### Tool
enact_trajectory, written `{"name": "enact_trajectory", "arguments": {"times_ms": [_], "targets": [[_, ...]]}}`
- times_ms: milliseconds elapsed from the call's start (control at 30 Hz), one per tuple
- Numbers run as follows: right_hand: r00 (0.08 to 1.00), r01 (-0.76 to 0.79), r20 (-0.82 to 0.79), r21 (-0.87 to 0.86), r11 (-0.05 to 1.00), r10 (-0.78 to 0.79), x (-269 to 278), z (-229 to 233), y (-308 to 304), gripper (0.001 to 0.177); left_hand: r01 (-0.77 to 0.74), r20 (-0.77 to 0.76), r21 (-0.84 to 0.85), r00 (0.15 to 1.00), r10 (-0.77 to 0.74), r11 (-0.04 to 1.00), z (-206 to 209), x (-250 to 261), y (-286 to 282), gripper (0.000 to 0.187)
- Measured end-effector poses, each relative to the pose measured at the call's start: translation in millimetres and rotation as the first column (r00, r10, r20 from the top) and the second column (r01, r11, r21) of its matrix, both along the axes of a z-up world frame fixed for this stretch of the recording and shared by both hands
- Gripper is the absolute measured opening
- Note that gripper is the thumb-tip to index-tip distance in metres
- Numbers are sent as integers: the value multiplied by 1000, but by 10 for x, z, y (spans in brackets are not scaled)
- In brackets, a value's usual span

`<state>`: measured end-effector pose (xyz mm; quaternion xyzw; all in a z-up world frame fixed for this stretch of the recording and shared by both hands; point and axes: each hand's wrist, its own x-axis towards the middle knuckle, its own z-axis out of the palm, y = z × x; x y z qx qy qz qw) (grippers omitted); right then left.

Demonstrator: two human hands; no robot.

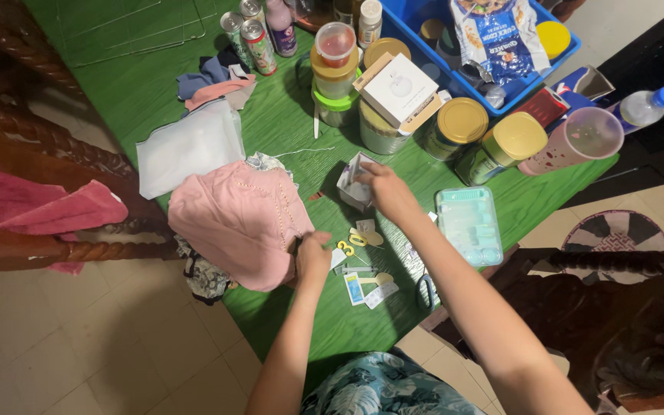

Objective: The person folds several pieces of clothing on a green table, then uses scissors to cut open small sealed packets and boxes, placing the contents into a plastic container. The person also moves a stack of fabric pads and a wire rack on the table.

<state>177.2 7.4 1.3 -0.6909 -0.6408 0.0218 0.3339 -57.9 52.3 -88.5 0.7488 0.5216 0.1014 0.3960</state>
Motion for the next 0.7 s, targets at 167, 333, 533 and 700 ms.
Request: {"name": "enact_trajectory", "arguments": {"times_ms": [167,333,533,700], "targets": [[898,323,-220,-259,910,-382,-319,-128,-558,18,103,-277,74,958,-79,992,-97,-79,-211,45],[837,284,-343,-393,874,-426,-522,-604,-902,22,113,-303,97,950,-78,989,-140,-74,-272,47],[887,279,-294,-273,921,-356,-679,-987,-913,31,99,-278,154,959,-53,983,-6,-60,-334,34],[829,272,-323,-480,834,-457,-605,-1029,-928,17,222,-99,253,974,-203,942,214,99,-397,52]]}}
